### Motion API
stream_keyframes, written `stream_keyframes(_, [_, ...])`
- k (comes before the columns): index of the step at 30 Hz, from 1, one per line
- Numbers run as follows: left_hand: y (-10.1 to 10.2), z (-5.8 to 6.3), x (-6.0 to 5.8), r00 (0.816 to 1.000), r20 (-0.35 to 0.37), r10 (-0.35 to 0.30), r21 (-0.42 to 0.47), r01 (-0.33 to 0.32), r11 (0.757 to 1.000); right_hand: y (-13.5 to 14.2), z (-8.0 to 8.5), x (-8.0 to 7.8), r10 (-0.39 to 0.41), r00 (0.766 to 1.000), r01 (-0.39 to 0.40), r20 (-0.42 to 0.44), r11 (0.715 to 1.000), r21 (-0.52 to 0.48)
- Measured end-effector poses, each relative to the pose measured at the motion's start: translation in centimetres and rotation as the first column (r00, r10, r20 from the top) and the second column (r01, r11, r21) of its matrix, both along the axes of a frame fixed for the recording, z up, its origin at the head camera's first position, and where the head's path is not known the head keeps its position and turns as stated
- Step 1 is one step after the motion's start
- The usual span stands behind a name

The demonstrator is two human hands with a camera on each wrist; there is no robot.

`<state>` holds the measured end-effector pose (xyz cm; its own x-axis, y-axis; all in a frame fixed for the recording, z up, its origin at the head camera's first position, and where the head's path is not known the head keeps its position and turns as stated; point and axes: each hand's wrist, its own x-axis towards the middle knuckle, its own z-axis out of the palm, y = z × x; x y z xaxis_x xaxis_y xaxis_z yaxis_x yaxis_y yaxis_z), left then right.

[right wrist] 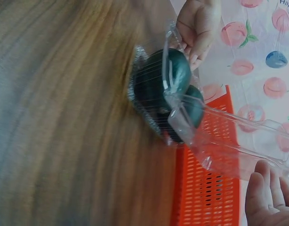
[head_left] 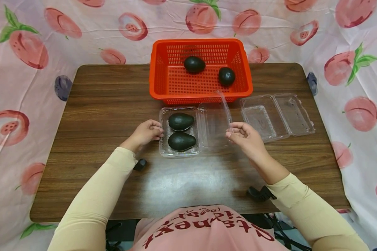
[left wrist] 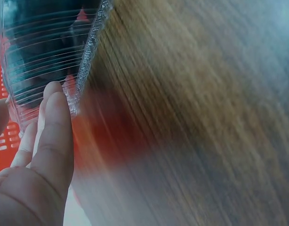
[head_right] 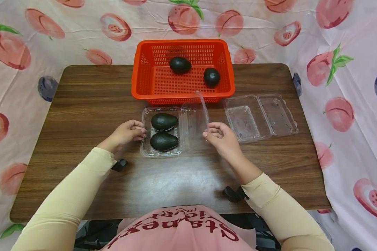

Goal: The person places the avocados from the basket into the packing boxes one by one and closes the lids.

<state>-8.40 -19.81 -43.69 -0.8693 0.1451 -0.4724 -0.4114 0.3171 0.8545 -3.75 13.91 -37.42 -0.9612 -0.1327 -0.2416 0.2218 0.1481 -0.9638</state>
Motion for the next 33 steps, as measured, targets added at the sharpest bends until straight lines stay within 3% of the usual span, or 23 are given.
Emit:
stream_keyframes(21, [1.0,-0.5,1.3,1.000,0.006,0.028,0.031,-0.028,0.999,-2.0,2.2,-0.8,0.149,0.985,-0.133,-0.082,0.975,0.178])
stream_keyframes(33, [1.5,0.1,1.4,0.999,0.007,0.050,0.049,-0.051,0.998,-3.4,2.6,-1.4,0.240,0.962,-0.206,-0.132,0.951,0.229])
